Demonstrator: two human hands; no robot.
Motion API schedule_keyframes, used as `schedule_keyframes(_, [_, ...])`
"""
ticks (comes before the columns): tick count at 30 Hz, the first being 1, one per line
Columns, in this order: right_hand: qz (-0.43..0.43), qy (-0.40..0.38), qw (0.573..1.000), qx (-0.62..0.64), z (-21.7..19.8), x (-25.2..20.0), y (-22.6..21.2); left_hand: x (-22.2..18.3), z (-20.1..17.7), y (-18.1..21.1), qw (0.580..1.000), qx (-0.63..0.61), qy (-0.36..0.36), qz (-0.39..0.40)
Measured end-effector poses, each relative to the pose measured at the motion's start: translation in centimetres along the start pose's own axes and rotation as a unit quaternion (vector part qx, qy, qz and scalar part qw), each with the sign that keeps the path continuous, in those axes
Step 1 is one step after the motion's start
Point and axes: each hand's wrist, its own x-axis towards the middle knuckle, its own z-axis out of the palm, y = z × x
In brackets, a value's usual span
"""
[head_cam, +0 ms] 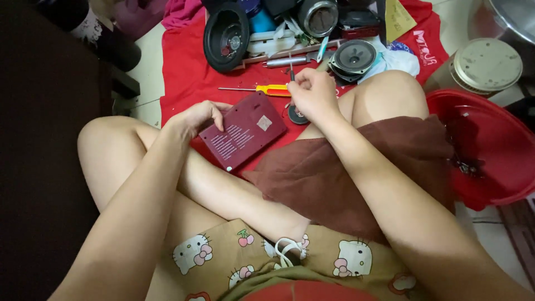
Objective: The person sits on the floor and disassembles a small red radio-style electronic device. They pry open the casing by hand, remove the back cover, set the speaker and small parts aside on the cloth, and use a screwdriver to unscrew components from the housing.
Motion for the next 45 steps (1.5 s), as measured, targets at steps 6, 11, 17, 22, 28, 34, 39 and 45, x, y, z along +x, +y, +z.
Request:
schedule_keyframes(6, [-0.004, -0.007, 0.997, -0.080, 0.0, 0.3, 1.1, 0.7, 0.6, 0.0, 0.996, 0.067, 0.057, -0.002])
schedule_keyframes(11, [-0.041, -0.006, 0.995, -0.091, 0.0, -0.5, 0.2, -3.1, 2.7, 1.3, 0.969, 0.185, 0.147, 0.067])
schedule_keyframes(17, [-0.129, 0.011, 0.980, -0.153, -0.4, -1.4, -1.2, -6.2, 7.5, 2.5, 0.890, 0.403, 0.198, 0.081])
schedule_keyframes(22, [-0.159, 0.001, 0.969, -0.192, -0.7, -3.7, -2.8, -0.6, 6.7, -0.2, 0.848, 0.473, 0.219, 0.098])
schedule_keyframes(28, [-0.247, -0.061, 0.923, -0.287, -0.9, -7.4, -3.6, -3.2, 7.8, 0.5, 0.814, 0.553, 0.127, 0.121])
schedule_keyframes(34, [-0.176, -0.081, 0.927, -0.320, -0.7, -8.8, -2.9, -1.6, 8.6, -0.8, 0.816, 0.542, 0.138, 0.144])
schedule_keyframes(39, [-0.203, -0.082, 0.909, -0.355, 0.0, -8.5, -3.0, -3.5, 9.1, -0.1, 0.821, 0.520, 0.169, 0.163])
schedule_keyframes(45, [-0.222, -0.087, 0.905, -0.351, 0.7, -7.5, -2.7, -2.4, 9.1, -0.1, 0.831, 0.511, 0.155, 0.155])
